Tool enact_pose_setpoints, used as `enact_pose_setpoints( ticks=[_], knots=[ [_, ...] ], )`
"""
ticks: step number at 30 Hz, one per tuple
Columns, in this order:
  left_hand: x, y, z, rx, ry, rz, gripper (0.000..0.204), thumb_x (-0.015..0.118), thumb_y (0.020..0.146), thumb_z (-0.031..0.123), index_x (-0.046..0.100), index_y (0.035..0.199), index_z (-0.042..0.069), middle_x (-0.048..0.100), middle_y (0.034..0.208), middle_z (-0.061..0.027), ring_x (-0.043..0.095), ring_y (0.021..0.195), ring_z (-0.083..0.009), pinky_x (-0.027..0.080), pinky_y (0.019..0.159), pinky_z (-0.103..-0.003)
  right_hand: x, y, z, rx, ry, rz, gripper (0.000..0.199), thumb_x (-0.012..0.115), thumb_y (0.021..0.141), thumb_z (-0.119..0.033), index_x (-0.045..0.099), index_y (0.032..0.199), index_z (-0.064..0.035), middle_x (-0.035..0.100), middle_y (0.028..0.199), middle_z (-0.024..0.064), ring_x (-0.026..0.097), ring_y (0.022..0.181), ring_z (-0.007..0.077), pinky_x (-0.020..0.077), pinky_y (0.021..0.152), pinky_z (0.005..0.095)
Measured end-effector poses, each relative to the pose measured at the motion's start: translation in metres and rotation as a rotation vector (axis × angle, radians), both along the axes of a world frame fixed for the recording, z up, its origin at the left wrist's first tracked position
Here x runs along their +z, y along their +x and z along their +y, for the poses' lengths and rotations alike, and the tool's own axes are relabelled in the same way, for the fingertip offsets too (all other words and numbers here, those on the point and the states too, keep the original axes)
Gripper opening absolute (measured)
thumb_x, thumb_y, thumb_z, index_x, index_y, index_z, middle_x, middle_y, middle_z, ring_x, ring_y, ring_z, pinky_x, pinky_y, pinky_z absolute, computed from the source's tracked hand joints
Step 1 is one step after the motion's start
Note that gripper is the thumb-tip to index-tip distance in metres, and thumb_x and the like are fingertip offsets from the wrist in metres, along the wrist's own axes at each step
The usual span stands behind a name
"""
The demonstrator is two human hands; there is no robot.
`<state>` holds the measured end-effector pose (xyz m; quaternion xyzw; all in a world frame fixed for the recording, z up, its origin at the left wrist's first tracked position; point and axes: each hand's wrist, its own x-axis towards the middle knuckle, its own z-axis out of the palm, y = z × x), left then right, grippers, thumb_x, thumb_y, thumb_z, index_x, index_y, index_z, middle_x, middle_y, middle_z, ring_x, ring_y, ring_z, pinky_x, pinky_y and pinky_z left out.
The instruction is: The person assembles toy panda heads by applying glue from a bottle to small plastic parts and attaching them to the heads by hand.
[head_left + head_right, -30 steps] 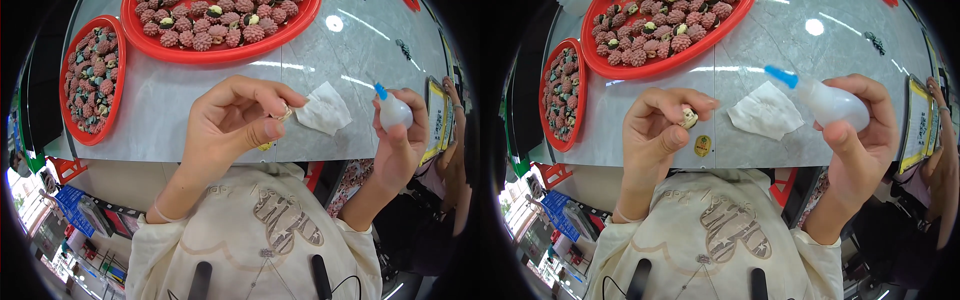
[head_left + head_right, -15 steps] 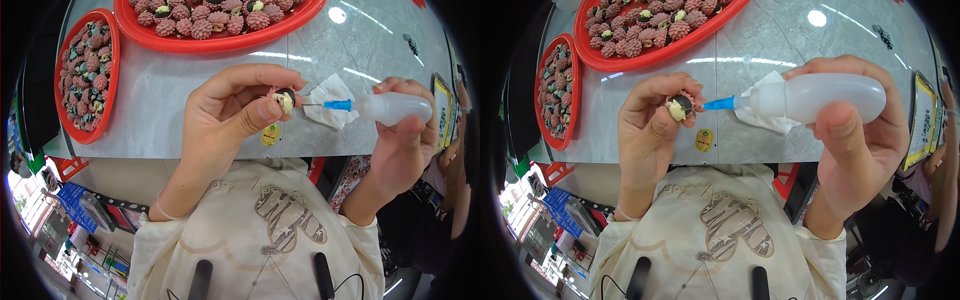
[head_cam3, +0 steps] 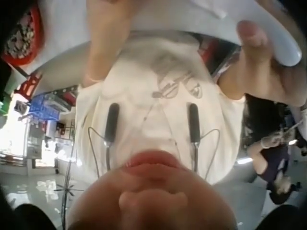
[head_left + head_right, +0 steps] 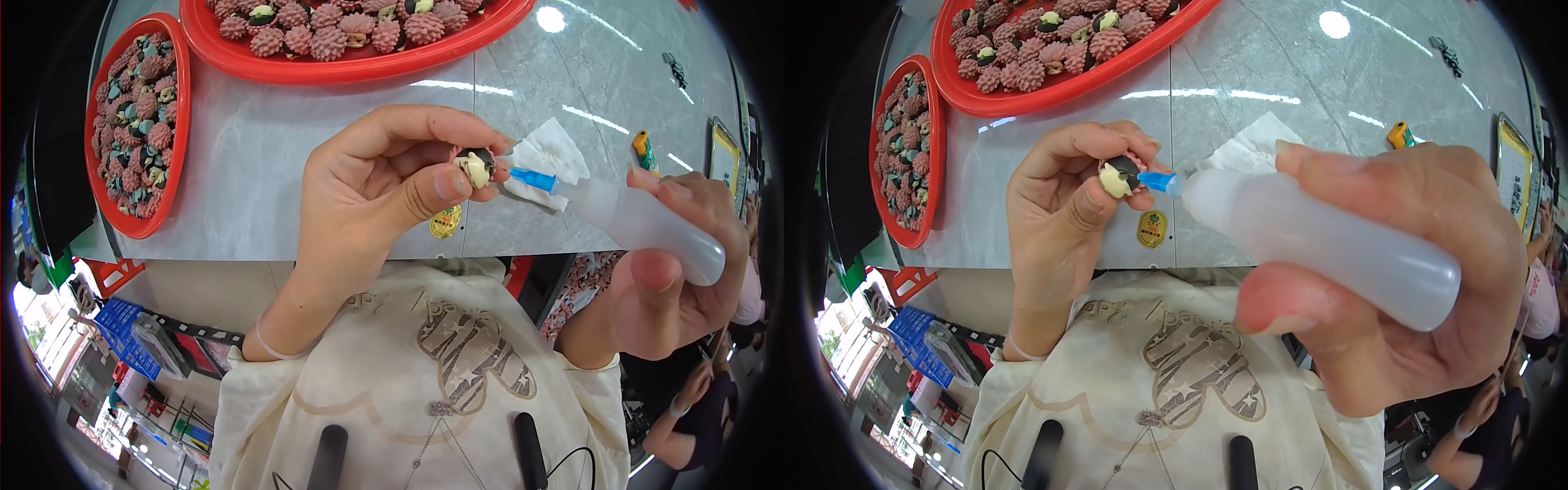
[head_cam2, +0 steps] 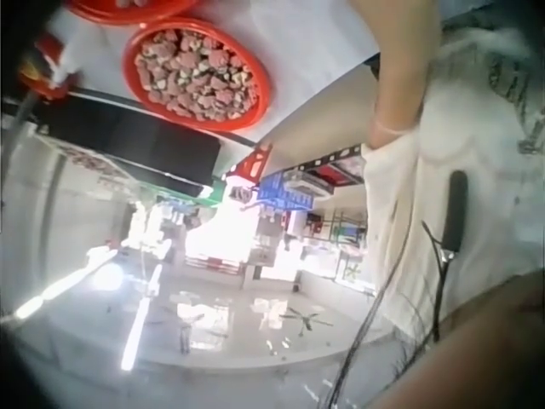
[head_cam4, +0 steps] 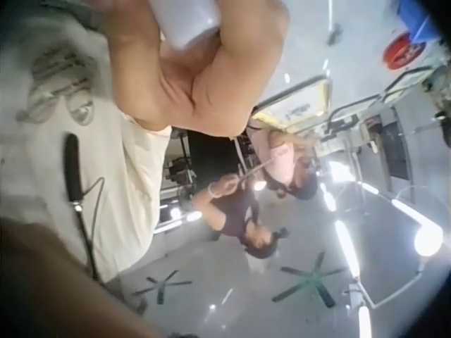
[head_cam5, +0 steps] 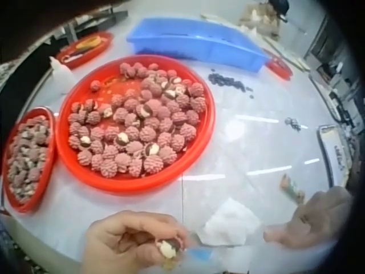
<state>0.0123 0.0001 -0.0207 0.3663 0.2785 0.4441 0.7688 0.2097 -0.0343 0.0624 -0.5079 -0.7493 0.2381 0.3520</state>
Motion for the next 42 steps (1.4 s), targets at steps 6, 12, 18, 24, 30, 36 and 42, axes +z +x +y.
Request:
enact_pose_setpoints(
  ticks=[6,12,18,24,30,36,42],
  knots=[
    [-0.001,-0.002,0.000,-0.007,0.018,0.009,0.030,0.063,0.075,0.016,0.050,0.096,-0.002,0.052,0.097,-0.0179,0.057,0.084,-0.0233,0.049,0.066,-0.026,-0.001,0.000,0.001,0.027,0.007,-0.004,0.041,0.060,0.075,-0.027,0.051,0.092,0.0088,0.059,0.079,0.0219,0.051,0.068,0.0210,0.0406,0.059,0.0267],
    [0.002,0.003,0.002,0.003,-0.001,-0.002,0.029,0.063,0.075,0.016,0.050,0.095,-0.002,0.052,0.095,-0.0173,0.057,0.083,-0.0240,0.050,0.065,-0.026,-0.021,0.024,-0.012,-0.315,-0.030,0.399,0.037,0.055,0.080,-0.024,0.047,0.099,0.0066,0.053,0.093,0.0241,0.052,0.074,0.0228,0.0434,0.062,0.0290],
    [0.002,0.006,0.000,0.013,0.024,0.023,0.026,0.062,0.076,0.015,0.049,0.093,0.000,0.051,0.094,-0.0153,0.057,0.080,-0.0220,0.047,0.064,-0.024,-0.055,0.023,0.017,-0.468,0.136,0.271,0.037,0.065,0.066,0.004,0.045,0.097,0.0006,0.058,0.091,0.0113,0.053,0.082,0.0139,0.0400,0.068,0.0244],
    [0.005,0.002,-0.004,0.054,-0.027,0.085,0.023,0.062,0.076,0.012,0.049,0.091,0.001,0.050,0.091,-0.0125,0.056,0.078,-0.0195,0.045,0.062,-0.023,-0.065,0.014,0.034,-0.367,-0.105,0.058,0.030,0.061,0.066,0.004,0.051,0.094,-0.0013,0.056,0.090,0.0037,0.053,0.080,0.0117,0.0427,0.071,0.0246],
    [0.007,0.006,-0.002,0.037,-0.006,0.066,0.023,0.062,0.076,0.013,0.050,0.090,0.000,0.052,0.091,-0.0143,0.057,0.078,-0.0208,0.047,0.064,-0.025,-0.052,0.115,0.056,-0.572,0.151,-0.183,0.019,0.051,0.074,0.003,0.057,0.091,-0.0023,0.058,0.086,0.0049,0.055,0.077,0.0139,0.0428,0.070,0.0233],
    [0.007,0.006,-0.001,0.026,-0.021,0.075,0.024,0.061,0.076,0.014,0.049,0.091,0.001,0.050,0.091,-0.0121,0.056,0.078,-0.0190,0.046,0.062,-0.023,-0.065,0.143,0.077,-0.548,0.075,-0.457,0.020,0.051,0.075,0.001,0.060,0.092,-0.0045,0.057,0.084,0.0036,0.052,0.073,0.0122,0.0417,0.065,0.0238],
    [0.005,0.004,-0.001,0.005,-0.034,0.049,0.025,0.061,0.076,0.015,0.049,0.092,0.001,0.050,0.093,-0.0126,0.056,0.078,-0.0191,0.046,0.063,-0.023,-0.047,0.123,0.051,-0.524,-0.169,0.308,0.020,0.052,0.078,-0.004,0.058,0.096,0.0013,0.055,0.086,0.0055,0.048,0.070,0.0095,0.0389,0.065,0.0204]
  ],
)
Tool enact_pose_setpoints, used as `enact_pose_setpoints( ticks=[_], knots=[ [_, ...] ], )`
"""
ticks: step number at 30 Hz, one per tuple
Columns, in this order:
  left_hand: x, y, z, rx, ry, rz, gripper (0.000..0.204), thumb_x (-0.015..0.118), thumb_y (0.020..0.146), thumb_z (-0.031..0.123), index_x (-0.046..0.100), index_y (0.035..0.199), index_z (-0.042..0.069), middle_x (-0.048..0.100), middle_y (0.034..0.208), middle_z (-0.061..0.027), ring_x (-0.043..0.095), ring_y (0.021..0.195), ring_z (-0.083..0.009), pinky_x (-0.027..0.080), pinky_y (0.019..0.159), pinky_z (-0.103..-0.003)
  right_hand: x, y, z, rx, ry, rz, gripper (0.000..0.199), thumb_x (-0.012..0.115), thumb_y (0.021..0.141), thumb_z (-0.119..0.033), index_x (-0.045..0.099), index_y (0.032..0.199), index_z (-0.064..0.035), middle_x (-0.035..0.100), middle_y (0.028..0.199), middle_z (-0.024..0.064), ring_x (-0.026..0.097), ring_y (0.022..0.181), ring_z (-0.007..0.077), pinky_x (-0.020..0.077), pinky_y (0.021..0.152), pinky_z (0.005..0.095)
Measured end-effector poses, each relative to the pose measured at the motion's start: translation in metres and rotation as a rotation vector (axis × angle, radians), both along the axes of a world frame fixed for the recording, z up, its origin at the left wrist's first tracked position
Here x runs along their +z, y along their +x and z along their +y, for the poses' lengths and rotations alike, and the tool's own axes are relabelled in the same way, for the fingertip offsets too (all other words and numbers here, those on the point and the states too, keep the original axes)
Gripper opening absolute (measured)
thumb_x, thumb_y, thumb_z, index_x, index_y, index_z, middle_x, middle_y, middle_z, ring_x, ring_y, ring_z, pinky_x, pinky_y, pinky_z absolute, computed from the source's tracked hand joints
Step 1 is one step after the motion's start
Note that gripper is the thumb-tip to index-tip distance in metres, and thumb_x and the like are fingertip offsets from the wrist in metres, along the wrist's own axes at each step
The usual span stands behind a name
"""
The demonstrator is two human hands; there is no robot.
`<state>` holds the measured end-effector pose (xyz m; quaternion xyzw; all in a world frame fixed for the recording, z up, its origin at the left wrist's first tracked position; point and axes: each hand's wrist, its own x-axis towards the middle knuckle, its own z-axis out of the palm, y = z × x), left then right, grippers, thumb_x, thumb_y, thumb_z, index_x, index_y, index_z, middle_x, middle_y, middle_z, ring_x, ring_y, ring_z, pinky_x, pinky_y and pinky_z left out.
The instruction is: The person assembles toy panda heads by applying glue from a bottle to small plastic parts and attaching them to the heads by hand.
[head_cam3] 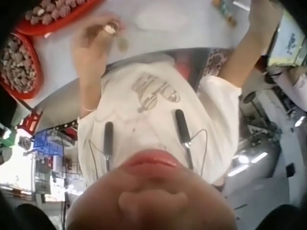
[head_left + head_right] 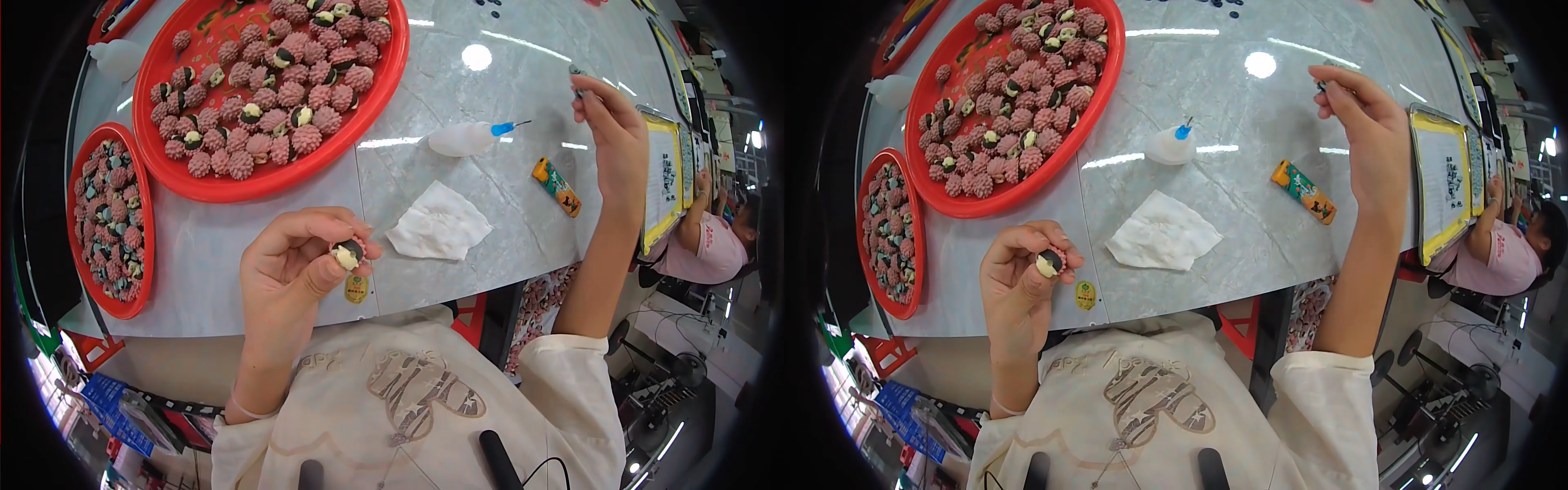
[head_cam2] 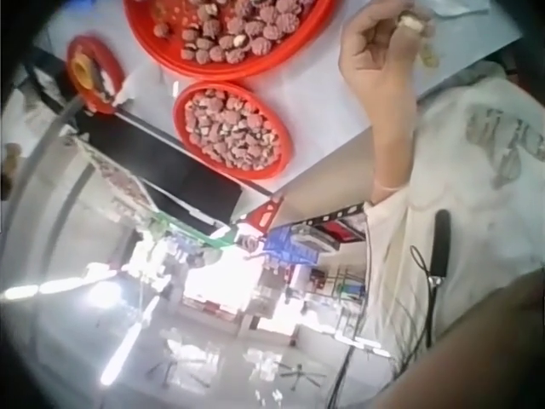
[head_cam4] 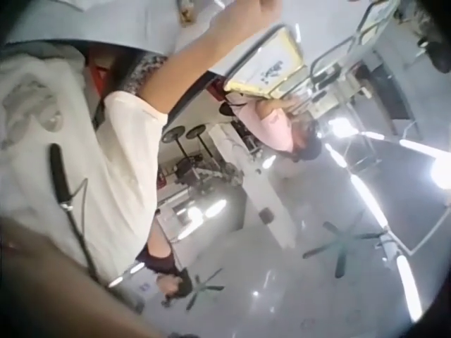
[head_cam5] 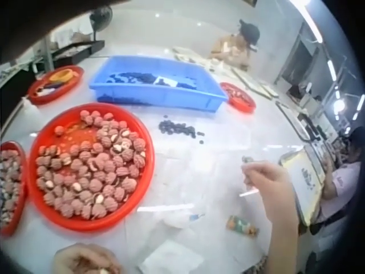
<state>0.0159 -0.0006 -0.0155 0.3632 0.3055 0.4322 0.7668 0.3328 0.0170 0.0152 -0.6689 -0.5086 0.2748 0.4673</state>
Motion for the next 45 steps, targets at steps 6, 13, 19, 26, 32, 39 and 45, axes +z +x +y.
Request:
enact_pose_setpoints(
  ticks=[6,13,19,26,32,39,45],
  knots=[
    [0.002,-0.003,-0.001,-0.019,-0.010,-0.002,0.026,0.060,0.077,0.016,0.049,0.094,0.001,0.050,0.095,-0.0135,0.056,0.079,-0.0194,0.046,0.064,-0.023,0.020,-0.034,-0.043,0.125,0.036,0.577,0.023,0.052,0.080,-0.007,0.053,0.098,0.0070,0.054,0.091,0.0130,0.047,0.069,0.0103,0.0380,0.059,0.0176],
    [0.000,0.000,0.000,-0.058,0.019,-0.034,0.030,0.060,0.077,0.018,0.048,0.098,0.000,0.051,0.098,-0.0150,0.056,0.082,-0.0201,0.046,0.066,-0.023,0.019,-0.087,-0.058,0.330,0.019,0.678,0.022,0.059,0.077,-0.010,0.053,0.091,0.0056,0.049,0.090,0.0154,0.046,0.064,0.0102,0.0382,0.055,0.0144],
    [0.000,-0.005,-0.001,-0.048,-0.017,-0.030,0.035,0.064,0.075,0.021,0.048,0.097,-0.001,0.053,0.096,-0.0142,0.055,0.085,-0.0189,0.046,0.067,-0.024,0.005,-0.149,-0.048,0.346,0.118,0.322,0.023,0.066,0.067,-0.002,0.052,0.084,0.0039,0.053,0.083,0.0154,0.054,0.069,0.0172,0.0436,0.062,0.0214],
    [0.000,-0.005,-0.001,-0.026,-0.042,-0.017,0.036,0.068,0.070,0.021,0.051,0.094,0.000,0.056,0.095,-0.0142,0.055,0.086,-0.0180,0.045,0.072,-0.026,-0.002,-0.160,-0.044,0.436,0.297,0.081,0.025,0.069,0.061,0.001,0.053,0.080,0.0044,0.057,0.080,0.0164,0.057,0.071,0.0218,0.0459,0.064,0.0266],
    [-0.007,-0.006,-0.001,-0.028,-0.001,-0.020,0.035,0.069,0.068,0.022,0.054,0.090,0.000,0.057,0.089,-0.0131,0.057,0.080,-0.0179,0.046,0.070,-0.026,-0.004,-0.159,-0.045,0.446,0.300,0.096,0.023,0.069,0.063,-0.005,0.054,0.078,0.0028,0.057,0.078,0.0164,0.058,0.069,0.0204,0.0459,0.060,0.0242],
    [-0.007,-0.005,0.001,-0.001,-0.021,-0.028,0.033,0.069,0.068,0.021,0.054,0.089,0.000,0.058,0.085,-0.0121,0.057,0.077,-0.0172,0.046,0.070,-0.026,-0.006,-0.164,-0.044,0.423,0.398,-0.085,0.021,0.068,0.066,-0.007,0.054,0.078,0.0023,0.057,0.079,0.0165,0.058,0.066,0.0191,0.0444,0.055,0.0228],
    [-0.006,-0.004,0.001,-0.011,0.037,-0.002,0.030,0.068,0.068,0.018,0.055,0.087,0.000,0.058,0.084,-0.0123,0.057,0.076,-0.0168,0.047,0.070,-0.027,-0.014,-0.159,-0.042,0.443,0.301,0.229,0.020,0.067,0.068,-0.007,0.053,0.080,0.0015,0.056,0.079,0.0186,0.056,0.061,0.0160,0.0447,0.055,0.0204]
  ],
)
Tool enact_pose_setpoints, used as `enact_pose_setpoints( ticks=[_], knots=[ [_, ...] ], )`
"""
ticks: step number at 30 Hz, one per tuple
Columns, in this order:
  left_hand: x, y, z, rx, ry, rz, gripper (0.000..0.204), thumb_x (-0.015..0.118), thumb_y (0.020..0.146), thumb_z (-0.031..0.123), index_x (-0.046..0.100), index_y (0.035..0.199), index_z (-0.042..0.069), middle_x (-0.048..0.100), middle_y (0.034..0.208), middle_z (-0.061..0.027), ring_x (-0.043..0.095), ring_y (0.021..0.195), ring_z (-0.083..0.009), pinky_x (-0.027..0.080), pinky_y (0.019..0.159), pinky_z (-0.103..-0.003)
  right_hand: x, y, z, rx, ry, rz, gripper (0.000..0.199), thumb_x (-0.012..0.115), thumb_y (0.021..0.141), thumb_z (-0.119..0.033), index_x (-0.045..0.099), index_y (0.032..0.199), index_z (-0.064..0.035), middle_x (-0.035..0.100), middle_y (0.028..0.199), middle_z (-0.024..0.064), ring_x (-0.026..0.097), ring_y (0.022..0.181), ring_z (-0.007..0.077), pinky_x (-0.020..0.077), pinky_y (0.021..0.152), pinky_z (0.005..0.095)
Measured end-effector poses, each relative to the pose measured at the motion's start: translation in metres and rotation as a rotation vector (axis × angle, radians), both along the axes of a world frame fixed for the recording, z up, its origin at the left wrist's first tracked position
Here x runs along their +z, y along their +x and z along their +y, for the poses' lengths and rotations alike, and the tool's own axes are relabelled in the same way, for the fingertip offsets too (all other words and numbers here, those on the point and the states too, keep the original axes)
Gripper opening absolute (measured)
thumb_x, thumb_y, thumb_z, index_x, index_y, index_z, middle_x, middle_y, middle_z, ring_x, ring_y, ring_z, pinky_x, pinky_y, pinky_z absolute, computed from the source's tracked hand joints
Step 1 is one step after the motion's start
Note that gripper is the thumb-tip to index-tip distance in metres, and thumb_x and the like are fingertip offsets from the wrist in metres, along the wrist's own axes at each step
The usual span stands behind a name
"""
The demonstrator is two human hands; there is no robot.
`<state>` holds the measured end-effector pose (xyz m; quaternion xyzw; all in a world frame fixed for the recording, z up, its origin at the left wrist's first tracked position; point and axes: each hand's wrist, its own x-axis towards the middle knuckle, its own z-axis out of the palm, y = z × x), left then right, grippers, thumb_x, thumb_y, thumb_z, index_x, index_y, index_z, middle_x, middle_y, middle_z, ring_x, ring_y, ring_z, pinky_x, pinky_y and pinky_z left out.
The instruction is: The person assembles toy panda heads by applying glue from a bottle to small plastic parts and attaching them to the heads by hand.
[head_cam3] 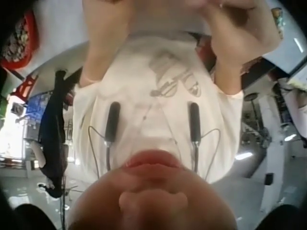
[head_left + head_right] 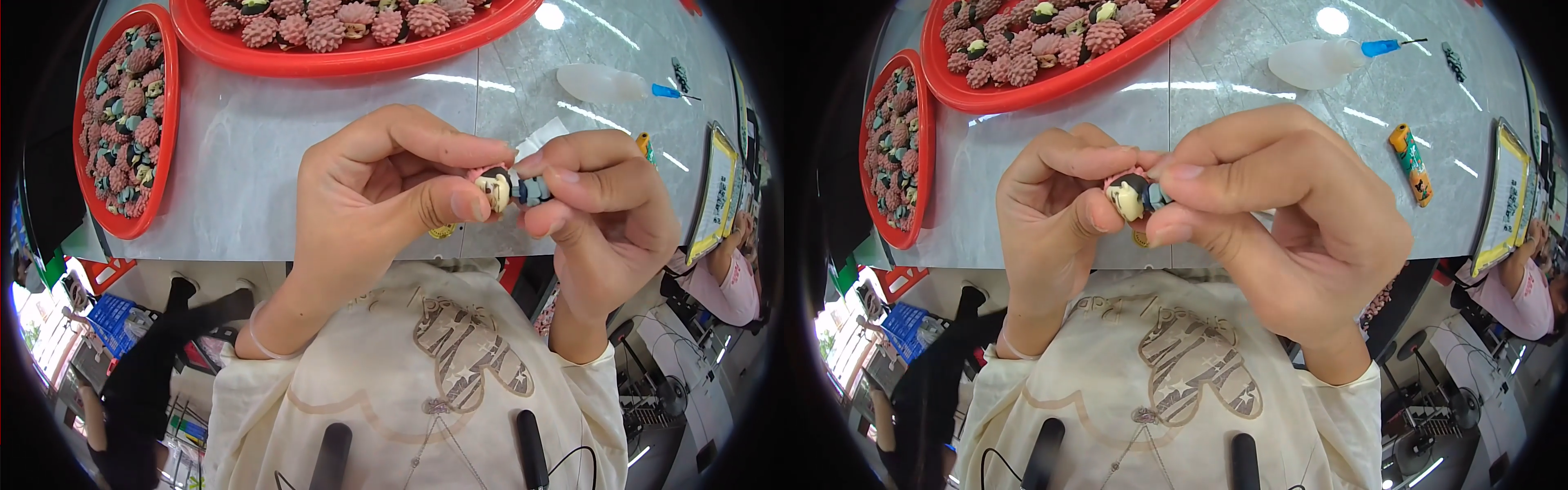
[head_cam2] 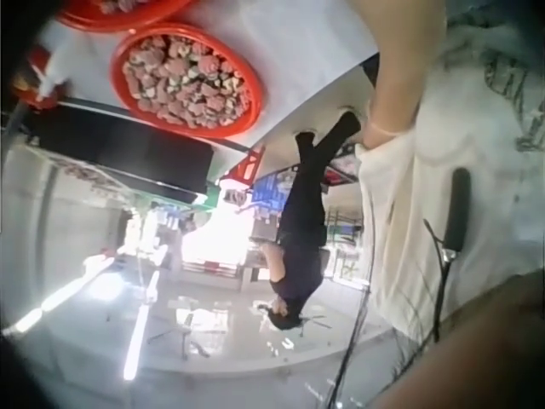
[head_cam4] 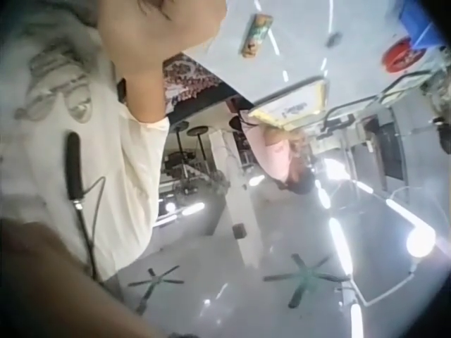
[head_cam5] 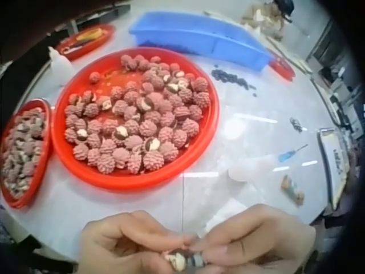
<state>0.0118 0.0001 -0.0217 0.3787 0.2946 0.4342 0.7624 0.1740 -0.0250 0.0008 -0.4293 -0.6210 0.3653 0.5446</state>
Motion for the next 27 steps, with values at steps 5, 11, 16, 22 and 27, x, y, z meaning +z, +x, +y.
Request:
enact_pose_setpoints(
  ticks=[5,11,16,22,27],
  knots=[
    [-0.001,-0.001,-0.002,0.010,-0.006,0.008,0.030,0.068,0.068,0.017,0.055,0.087,-0.001,0.057,0.081,-0.0119,0.057,0.077,-0.0183,0.047,0.072,-0.028,-0.002,-0.007,-0.006,-0.050,0.120,-0.151,0.018,0.066,0.069,-0.004,0.052,0.080,0.0019,0.055,0.080,0.0181,0.057,0.064,0.0163,0.0457,0.054,0.0190],
    [-0.002,0.001,-0.002,0.044,0.038,0.047,0.028,0.069,0.067,0.015,0.056,0.085,-0.001,0.056,0.079,-0.0117,0.058,0.077,-0.0192,0.048,0.072,-0.029,-0.002,-0.011,-0.007,-0.099,0.088,-0.187,0.015,0.064,0.070,0.000,0.052,0.078,0.0039,0.054,0.078,0.0180,0.058,0.065,0.0168,0.0475,0.054,0.0194],
    [-0.006,0.001,0.000,0.016,0.049,0.010,0.025,0.069,0.067,0.012,0.057,0.083,-0.003,0.056,0.078,-0.0103,0.057,0.073,-0.0177,0.048,0.070,-0.029,0.002,-0.010,-0.006,-0.102,0.120,-0.258,0.014,0.064,0.070,0.001,0.052,0.075,0.0043,0.054,0.077,0.0174,0.058,0.066,0.0165,0.0478,0.054,0.0197],
    [0.012,-0.007,0.001,-0.014,-0.141,0.046,0.021,0.062,0.071,-0.003,0.057,0.091,-0.006,0.055,0.083,-0.0109,0.056,0.072,-0.0142,0.047,0.062,-0.025,0.008,-0.018,-0.002,-0.162,0.053,-0.298,0.015,0.065,0.063,0.010,0.057,0.072,0.0018,0.057,0.073,0.0153,0.056,0.059,0.0165,0.0464,0.048,0.0216],
    [0.018,-0.013,0.005,-0.081,-0.108,-0.158,0.027,0.062,0.071,-0.002,0.052,0.096,-0.006,0.054,0.094,-0.0118,0.054,0.083,-0.0162,0.045,0.068,-0.025,0.014,-0.022,-0.012,-0.147,0.181,-0.427,0.017,0.066,0.070,-0.011,0.059,0.083,-0.0018,0.053,0.087,0.0154,0.050,0.072,0.0204,0.0430,0.059,0.0257]
  ],
)
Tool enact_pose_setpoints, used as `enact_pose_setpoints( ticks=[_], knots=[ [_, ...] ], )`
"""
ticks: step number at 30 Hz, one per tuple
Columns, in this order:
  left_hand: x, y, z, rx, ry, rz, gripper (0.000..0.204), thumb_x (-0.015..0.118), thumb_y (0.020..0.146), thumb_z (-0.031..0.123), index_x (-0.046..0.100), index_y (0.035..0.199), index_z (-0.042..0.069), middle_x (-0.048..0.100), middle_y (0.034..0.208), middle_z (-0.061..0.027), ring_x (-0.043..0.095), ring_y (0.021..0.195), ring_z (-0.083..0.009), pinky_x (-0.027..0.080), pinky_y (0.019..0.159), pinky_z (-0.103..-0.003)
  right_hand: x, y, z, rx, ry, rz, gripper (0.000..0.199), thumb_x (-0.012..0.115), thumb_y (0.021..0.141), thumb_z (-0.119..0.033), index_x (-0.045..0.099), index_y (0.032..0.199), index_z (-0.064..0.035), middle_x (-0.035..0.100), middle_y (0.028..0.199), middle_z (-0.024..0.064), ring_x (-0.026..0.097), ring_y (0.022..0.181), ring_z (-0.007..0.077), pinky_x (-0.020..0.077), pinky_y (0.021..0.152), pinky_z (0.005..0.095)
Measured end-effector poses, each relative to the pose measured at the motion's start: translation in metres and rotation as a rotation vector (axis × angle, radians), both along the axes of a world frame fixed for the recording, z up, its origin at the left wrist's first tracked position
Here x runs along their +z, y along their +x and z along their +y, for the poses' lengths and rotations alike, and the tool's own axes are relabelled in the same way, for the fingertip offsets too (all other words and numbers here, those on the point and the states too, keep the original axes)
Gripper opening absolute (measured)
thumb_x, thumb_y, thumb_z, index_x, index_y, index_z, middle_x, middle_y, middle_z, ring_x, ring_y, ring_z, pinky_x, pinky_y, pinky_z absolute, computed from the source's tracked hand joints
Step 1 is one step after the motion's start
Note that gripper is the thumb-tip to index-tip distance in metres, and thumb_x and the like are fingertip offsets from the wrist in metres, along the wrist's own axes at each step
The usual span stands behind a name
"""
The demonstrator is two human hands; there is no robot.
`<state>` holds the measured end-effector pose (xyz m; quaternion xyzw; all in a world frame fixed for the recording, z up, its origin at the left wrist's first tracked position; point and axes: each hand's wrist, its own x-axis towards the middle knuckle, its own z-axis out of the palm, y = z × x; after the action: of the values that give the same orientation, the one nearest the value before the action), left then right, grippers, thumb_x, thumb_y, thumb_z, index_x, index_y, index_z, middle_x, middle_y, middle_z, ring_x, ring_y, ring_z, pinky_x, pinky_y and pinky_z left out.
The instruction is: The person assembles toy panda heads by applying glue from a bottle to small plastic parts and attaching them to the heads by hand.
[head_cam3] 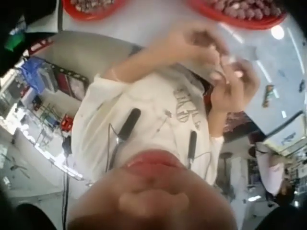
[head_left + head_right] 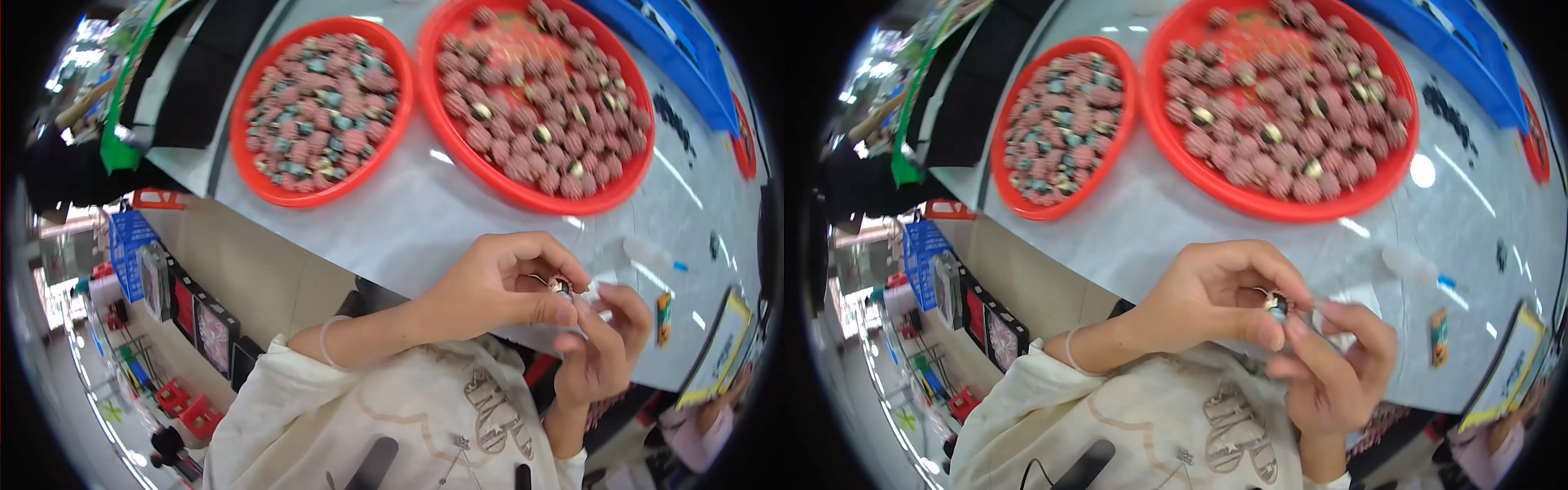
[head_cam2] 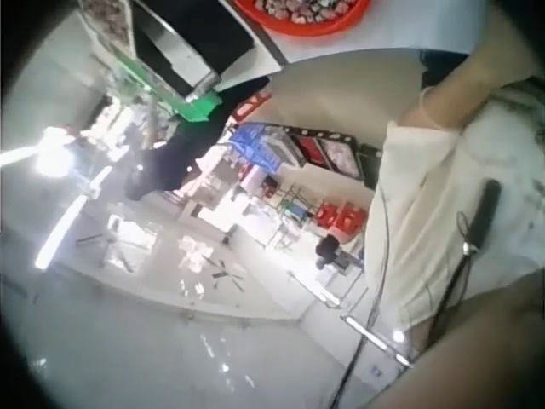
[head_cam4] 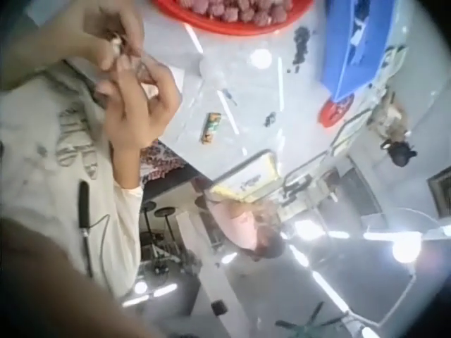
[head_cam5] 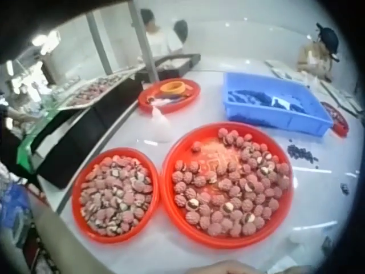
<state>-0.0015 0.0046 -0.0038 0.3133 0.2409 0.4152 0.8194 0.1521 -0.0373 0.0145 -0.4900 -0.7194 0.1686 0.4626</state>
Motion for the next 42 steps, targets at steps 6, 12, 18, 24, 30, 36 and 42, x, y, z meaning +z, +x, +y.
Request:
enact_pose_setpoints(
  ticks=[6,12,18,24,30,36,42],
  knots=[
    [0.038,-0.104,0.051,0.564,0.893,1.306,0.037,0.064,0.071,0.011,0.052,0.105,0.002,0.051,0.108,-0.0103,0.052,0.093,-0.0197,0.042,0.077,-0.030,-0.008,0.016,-0.006,-0.097,-0.063,0.074,0.024,0.056,0.080,-0.022,0.056,0.085,0.0014,0.048,0.093,0.0127,0.046,0.084,0.0206,0.0375,0.070,0.0264],
    [0.029,-0.139,0.067,0.499,1.205,1.822,0.031,0.053,0.079,0.024,0.052,0.108,0.014,0.043,0.121,-0.0087,0.045,0.107,-0.0260,0.034,0.089,-0.037,-0.001,0.004,-0.008,-0.135,-0.129,0.133,0.014,0.053,0.080,-0.010,0.053,0.082,0.0042,0.047,0.087,0.0099,0.045,0.079,0.0184,0.0367,0.070,0.0252],
    [0.023,-0.156,0.065,0.706,1.071,1.883,0.034,0.054,0.078,0.029,0.053,0.106,0.010,0.047,0.114,-0.0124,0.046,0.103,-0.0284,0.036,0.086,-0.038,-0.007,0.003,-0.007,-0.134,-0.174,0.140,0.009,0.051,0.078,-0.004,0.054,0.083,0.0040,0.047,0.086,0.0100,0.045,0.077,0.0173,0.0369,0.066,0.0236],
    [0.024,-0.153,0.056,0.762,1.107,1.825,0.034,0.051,0.079,0.027,0.049,0.110,0.012,0.045,0.114,-0.0150,0.041,0.106,-0.0313,0.032,0.090,-0.044,-0.003,-0.001,-0.009,-0.132,-0.191,0.110,0.008,0.051,0.077,-0.002,0.055,0.082,0.0029,0.048,0.083,0.0088,0.045,0.071,0.0151,0.0364,0.061,0.0223],
    [0.026,-0.153,0.048,0.628,1.077,1.828,0.033,0.053,0.079,0.023,0.051,0.109,0.011,0.045,0.111,-0.0137,0.040,0.108,-0.0313,0.029,0.093,-0.041,-0.006,-0.003,-0.013,-0.132,-0.176,0.121,0.008,0.051,0.074,0.001,0.056,0.081,0.0022,0.049,0.081,0.0082,0.046,0.070,0.0150,0.0366,0.061,0.0224],
    [0.013,-0.154,0.054,0.809,1.006,1.886,0.035,0.054,0.078,0.027,0.052,0.107,0.008,0.045,0.111,-0.0149,0.041,0.107,-0.0310,0.032,0.091,-0.039,-0.005,-0.001,-0.017,-0.115,-0.166,0.104,0.010,0.051,0.073,0.003,0.057,0.080,0.0021,0.050,0.079,0.0078,0.046,0.069,0.0146,0.0367,0.059,0.0222],
    [0.018,-0.153,0.050,0.736,0.983,1.847,0.036,0.053,0.078,0.030,0.052,0.105,0.006,0.044,0.114,-0.0140,0.040,0.107,-0.0318,0.034,0.089,-0.041,-0.006,-0.001,-0.020,-0.133,-0.167,0.113,0.010,0.050,0.072,0.003,0.057,0.079,0.0022,0.050,0.079,0.0079,0.047,0.067,0.0143,0.0367,0.056,0.0220]
  ],
)
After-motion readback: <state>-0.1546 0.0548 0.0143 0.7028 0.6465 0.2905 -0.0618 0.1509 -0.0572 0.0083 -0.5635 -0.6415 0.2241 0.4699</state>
